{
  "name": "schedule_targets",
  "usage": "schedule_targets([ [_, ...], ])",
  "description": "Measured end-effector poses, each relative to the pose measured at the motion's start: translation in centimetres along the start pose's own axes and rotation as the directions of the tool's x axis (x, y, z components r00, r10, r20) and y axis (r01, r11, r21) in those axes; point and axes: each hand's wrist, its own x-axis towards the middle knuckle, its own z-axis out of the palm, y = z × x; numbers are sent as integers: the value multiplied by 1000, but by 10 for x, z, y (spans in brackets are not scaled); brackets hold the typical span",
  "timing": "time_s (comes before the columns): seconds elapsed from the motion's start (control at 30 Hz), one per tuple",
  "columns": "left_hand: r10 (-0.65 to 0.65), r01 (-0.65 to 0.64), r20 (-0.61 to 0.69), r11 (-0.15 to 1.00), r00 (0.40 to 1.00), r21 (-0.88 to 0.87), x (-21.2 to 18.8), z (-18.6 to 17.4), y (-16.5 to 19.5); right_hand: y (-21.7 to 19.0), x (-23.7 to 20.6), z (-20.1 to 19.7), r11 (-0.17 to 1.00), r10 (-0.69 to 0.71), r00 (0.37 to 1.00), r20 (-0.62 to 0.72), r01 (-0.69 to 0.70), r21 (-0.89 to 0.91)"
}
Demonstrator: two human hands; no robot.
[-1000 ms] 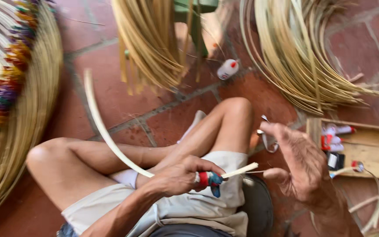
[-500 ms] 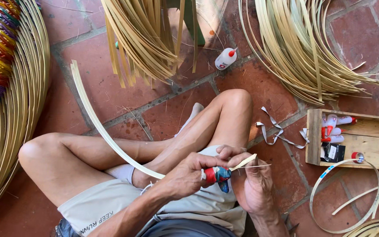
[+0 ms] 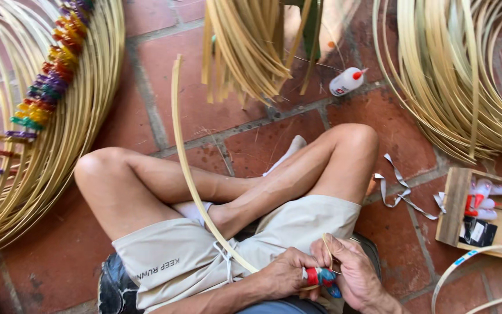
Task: The person sits on a tiled floor and repeatedly picks up thin bamboo strips, applies glue to the ends, and joins them to a growing woven structure. The person handles the strips by hand and uses glue bottles placed nearby.
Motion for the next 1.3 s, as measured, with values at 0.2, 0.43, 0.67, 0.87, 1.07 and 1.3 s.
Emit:
schedule_targets([
  [0.2,311,-220,-119,851,943,477,1,3,28,-1,28,-36,993,-107,967,230,93,72],
  [0.43,596,-61,288,-371,750,927,19,1,101,-76,71,-86,796,-588,780,-215,509,-328],
  [0.67,399,-146,634,-762,662,631,-9,-8,236,-89,130,-4,462,-692,717,84,529,-712],
  [0.87,644,3,696,-735,319,678,-56,-23,326,-131,164,92,58,-822,445,354,685,-726],
  [1.07,968,42,-231,228,100,973,-37,-144,392,-198,225,170,-50,-843,365,394,678,-734],
  [1.3,717,7,-642,666,270,746,40,-243,451,-237,254,152,-427,-892,-73,446,459,-779],
])
